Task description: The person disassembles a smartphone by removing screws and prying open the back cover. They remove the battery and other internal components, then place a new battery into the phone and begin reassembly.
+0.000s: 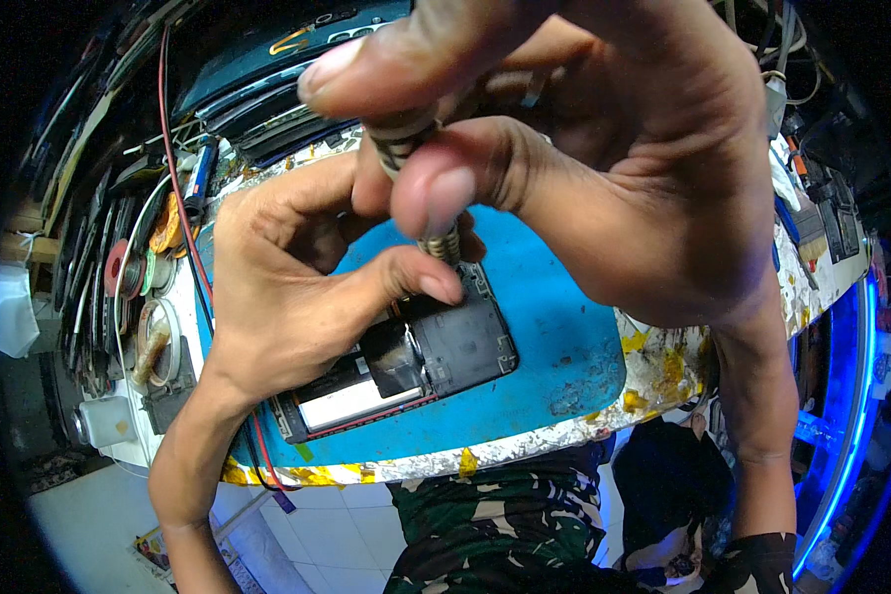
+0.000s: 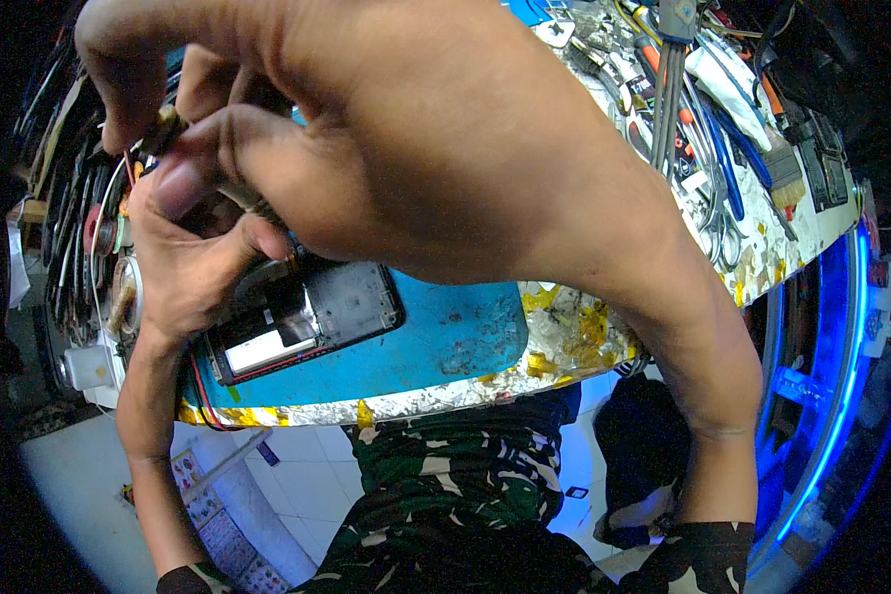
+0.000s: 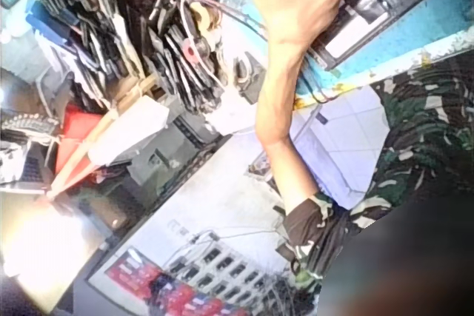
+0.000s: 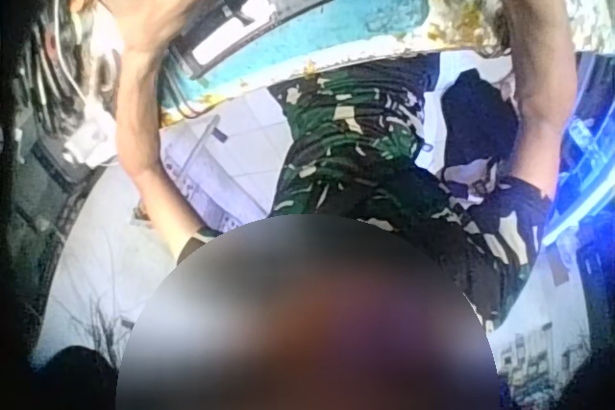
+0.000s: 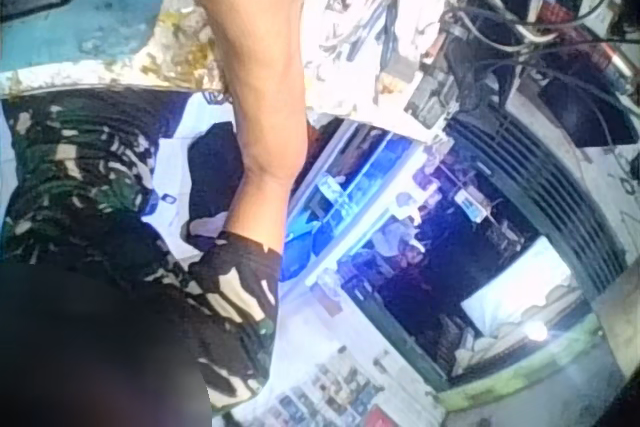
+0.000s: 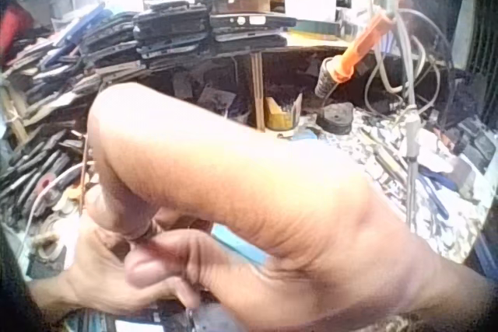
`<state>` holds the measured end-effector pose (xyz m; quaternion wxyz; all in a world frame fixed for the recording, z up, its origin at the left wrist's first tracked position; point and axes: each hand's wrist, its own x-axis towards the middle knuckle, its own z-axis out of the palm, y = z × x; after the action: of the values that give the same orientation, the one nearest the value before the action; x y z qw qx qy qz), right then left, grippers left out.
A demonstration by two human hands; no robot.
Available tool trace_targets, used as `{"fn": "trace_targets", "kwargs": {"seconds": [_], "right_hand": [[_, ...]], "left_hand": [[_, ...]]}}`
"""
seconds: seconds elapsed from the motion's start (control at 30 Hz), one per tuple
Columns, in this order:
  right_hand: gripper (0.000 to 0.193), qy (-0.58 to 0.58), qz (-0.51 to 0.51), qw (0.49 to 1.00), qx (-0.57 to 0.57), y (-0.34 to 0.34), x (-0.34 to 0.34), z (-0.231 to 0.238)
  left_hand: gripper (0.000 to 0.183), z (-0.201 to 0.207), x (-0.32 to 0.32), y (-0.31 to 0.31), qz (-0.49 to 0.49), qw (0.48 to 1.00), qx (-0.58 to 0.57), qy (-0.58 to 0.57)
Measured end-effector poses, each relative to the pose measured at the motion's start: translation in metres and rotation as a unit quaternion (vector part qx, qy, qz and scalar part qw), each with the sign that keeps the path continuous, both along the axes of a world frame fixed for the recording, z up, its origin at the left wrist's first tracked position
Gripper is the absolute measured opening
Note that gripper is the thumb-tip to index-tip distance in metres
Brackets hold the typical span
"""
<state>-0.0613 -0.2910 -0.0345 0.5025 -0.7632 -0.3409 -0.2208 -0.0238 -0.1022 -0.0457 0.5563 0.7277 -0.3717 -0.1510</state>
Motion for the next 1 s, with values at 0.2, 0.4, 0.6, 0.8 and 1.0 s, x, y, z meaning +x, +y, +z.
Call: {"fn": "trace_targets", "kwargs": {"seconds": [0.2,0.4,0.6,0.8,1.0], "right_hand": [[0.040,0.000,-0.008,1.000,-0.001,0.004,-0.001,0.003],[0.040,0.007,-0.013,1.000,-0.007,0.001,-0.001,0.004],[0.041,0.012,-0.016,1.000,-0.007,0.002,-0.005,0.006],[0.042,0.011,-0.020,1.000,-0.006,0.002,-0.005,0.007],[0.043,0.010,-0.022,1.000,-0.006,0.003,-0.006,0.007]], "left_hand": [[0.074,-0.002,-0.001,-0.002,0.016,1.000,-0.020,0.001],[0.066,-0.003,-0.002,-0.001,-0.003,0.987,-0.086,0.136],[0.083,-0.006,0.001,-0.002,0.024,0.994,-0.072,-0.073],[0.069,0.006,-0.004,0.001,-0.007,0.995,-0.075,0.071],[0.085,0.007,-0.004,-0.008,0.069,0.996,-0.039,-0.032]]}}
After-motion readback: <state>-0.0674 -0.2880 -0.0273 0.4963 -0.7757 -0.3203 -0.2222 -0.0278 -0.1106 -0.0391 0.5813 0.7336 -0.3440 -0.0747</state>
